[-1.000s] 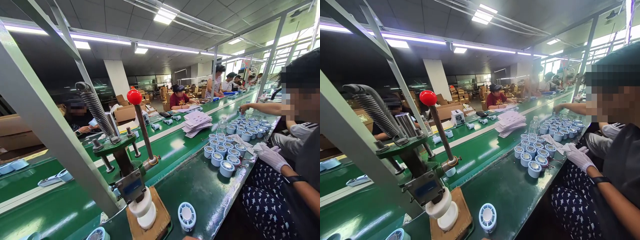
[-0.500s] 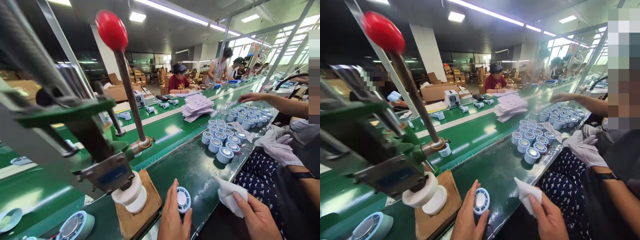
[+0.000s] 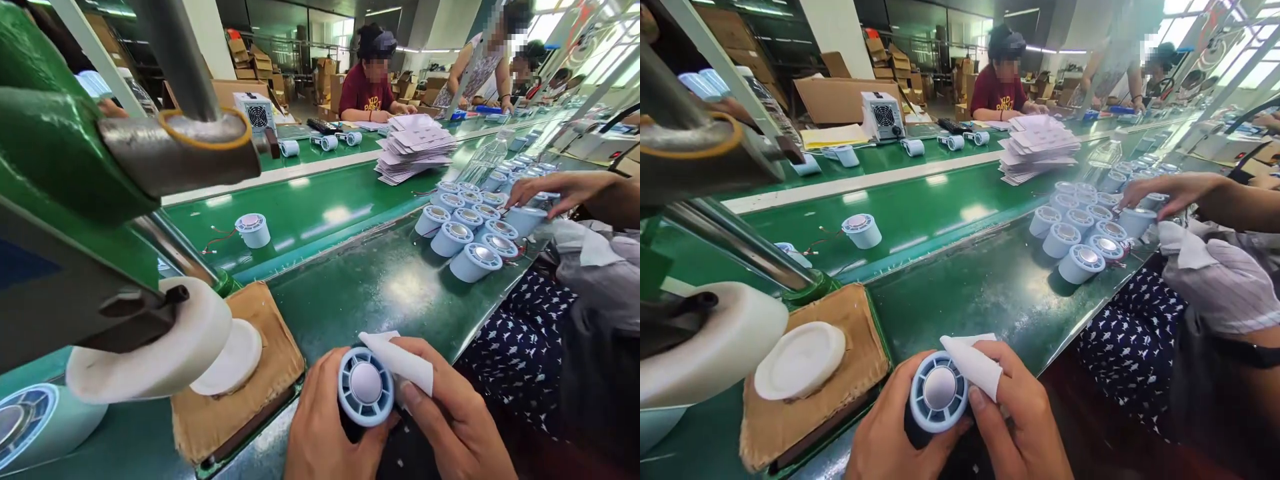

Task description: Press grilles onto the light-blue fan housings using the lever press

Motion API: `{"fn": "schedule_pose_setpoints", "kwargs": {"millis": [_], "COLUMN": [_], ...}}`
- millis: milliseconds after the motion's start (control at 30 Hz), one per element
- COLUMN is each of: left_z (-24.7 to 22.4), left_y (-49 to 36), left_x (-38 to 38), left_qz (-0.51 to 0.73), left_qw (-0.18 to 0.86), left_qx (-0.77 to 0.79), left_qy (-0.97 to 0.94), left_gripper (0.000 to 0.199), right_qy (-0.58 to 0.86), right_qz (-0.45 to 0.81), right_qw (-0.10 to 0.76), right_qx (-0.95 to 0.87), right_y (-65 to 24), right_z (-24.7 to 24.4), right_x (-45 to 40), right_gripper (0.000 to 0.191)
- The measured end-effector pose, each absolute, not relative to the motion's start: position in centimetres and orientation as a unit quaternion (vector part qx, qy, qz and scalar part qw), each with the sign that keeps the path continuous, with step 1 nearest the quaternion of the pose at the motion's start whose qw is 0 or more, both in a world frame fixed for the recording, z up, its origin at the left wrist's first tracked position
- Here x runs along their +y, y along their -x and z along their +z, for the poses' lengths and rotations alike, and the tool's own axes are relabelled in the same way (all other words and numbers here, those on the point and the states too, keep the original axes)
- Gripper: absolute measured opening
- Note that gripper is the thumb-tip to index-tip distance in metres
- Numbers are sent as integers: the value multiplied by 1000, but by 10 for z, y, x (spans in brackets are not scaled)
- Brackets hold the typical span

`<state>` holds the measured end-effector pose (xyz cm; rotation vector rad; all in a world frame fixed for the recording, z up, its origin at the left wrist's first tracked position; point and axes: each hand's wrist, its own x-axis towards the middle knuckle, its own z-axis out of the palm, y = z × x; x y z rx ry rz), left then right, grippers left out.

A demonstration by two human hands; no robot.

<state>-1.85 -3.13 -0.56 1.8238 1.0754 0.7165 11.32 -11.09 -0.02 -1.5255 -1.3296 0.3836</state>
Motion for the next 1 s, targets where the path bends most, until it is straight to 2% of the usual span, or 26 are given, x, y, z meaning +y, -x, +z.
{"fn": "schedule_pose_setpoints", "kwargs": {"millis": [233,333,533,767,1000], "left_z": [-2,-4,-9,-9,-10], "left_y": [17,17,20,20,21], "left_x": [-35,-35,-36,-38,-39], "left_qz": [278,287,287,294,296], "left_qw": [425,426,429,430,441], "left_qx": [462,454,428,426,396], "left_qy": [-727,-728,-742,-740,-749], "left_gripper": [40,39,35,33,34], "right_qy": [635,636,641,647,648], "right_qz": [139,87,-26,-78,-149], "right_qw": [439,408,345,230,216], "right_qx": [-620,-649,-685,-723,-715], "right_y": [-119,-119,-113,-119,-111], "right_z": [2,3,6,-4,4], "right_x": [-119,-120,-116,-131,-123], "right_gripper": [37,36,19,21,28]}}
